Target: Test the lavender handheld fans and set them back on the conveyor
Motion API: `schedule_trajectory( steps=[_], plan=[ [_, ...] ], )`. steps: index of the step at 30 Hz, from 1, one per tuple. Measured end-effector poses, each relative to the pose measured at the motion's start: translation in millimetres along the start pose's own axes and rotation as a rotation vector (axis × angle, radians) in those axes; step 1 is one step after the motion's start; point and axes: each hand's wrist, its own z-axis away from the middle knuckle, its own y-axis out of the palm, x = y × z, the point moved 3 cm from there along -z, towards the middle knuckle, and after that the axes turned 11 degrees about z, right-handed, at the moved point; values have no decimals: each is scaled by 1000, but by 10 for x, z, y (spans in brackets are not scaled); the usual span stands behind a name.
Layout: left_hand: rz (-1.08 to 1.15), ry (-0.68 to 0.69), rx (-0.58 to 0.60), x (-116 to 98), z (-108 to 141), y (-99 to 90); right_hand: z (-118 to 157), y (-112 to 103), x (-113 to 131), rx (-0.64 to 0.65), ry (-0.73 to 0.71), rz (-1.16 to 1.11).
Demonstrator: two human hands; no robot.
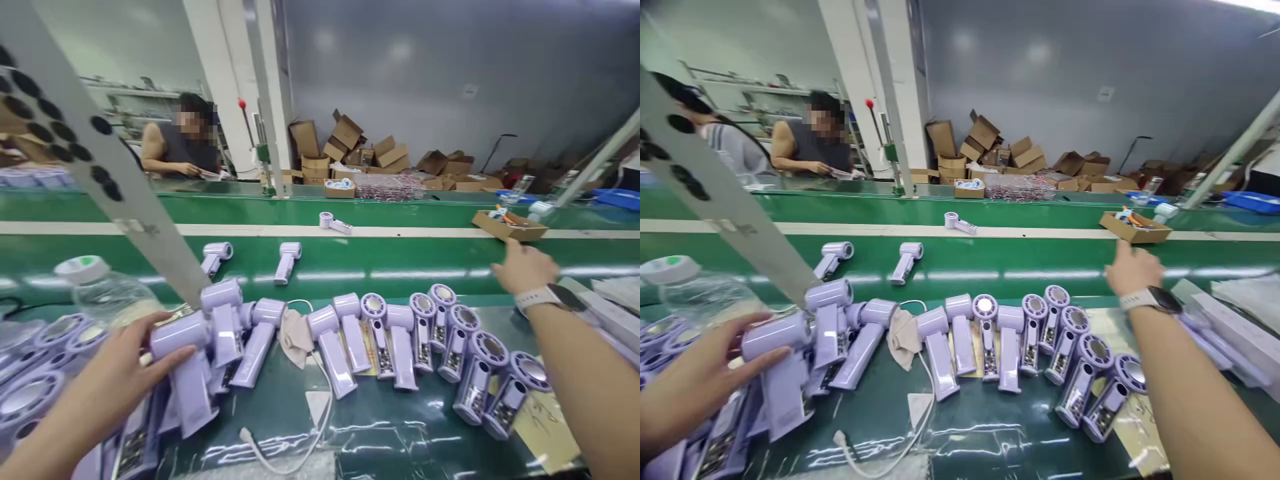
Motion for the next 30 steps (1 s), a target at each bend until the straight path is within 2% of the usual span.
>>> schedule_trajectory(
  steps=[1, 3, 5, 6, 8, 10, 12, 14, 17, 20, 21, 23, 25, 27, 28, 30],
  plan=[
    [-8, -36, -59, -38, 72, 75, 34, -79, 476, 38, -151, -6],
    [29, 20, -146, -143, 237, 247, 294, -178, 1500, 130, -462, -28],
    [127, 184, -204, -227, 404, 426, 762, -217, 2455, 212, -738, -67],
    [174, 233, -229, -232, 477, 508, 1028, -226, 2853, 251, -848, -85],
    [241, 200, -267, -157, 589, 636, 1509, -260, 3433, 302, -1012, -131],
    [284, -9, -276, 5, 665, 702, 1815, -337, 3721, 333, -1092, -171],
    [313, -173, -273, 148, 726, 709, 1931, -466, 3766, 334, -1118, -218],
    [337, -221, -242, 227, 753, 710, 1960, -629, 3637, 308, -1134, -288],
    [405, -188, -186, 263, 719, 791, 2117, -842, 3228, 260, -1182, -410],
    [496, -185, -128, 277, 650, 933, 2522, -893, 2702, 229, -1264, -521],
    [519, -185, -103, 281, 638, 969, 2691, -882, 2537, 195, -1335, -618],
    [541, -181, -68, 291, 648, 995, 2998, -768, 2281, 222, -1400, -804],
    [527, -169, -69, 300, 696, 970, 3213, -545, 2171, 347, -1257, -954],
    [491, -132, -86, 291, 754, 932, 3394, -266, 2198, 462, -1072, -904],
    [474, -107, -90, 277, 778, 923, 3483, -143, 2240, 489, -1032, -834],
    [459, -60, -85, 236, 805, 934, 3649, 23, 2324, 522, -1084, -699]
  ],
)
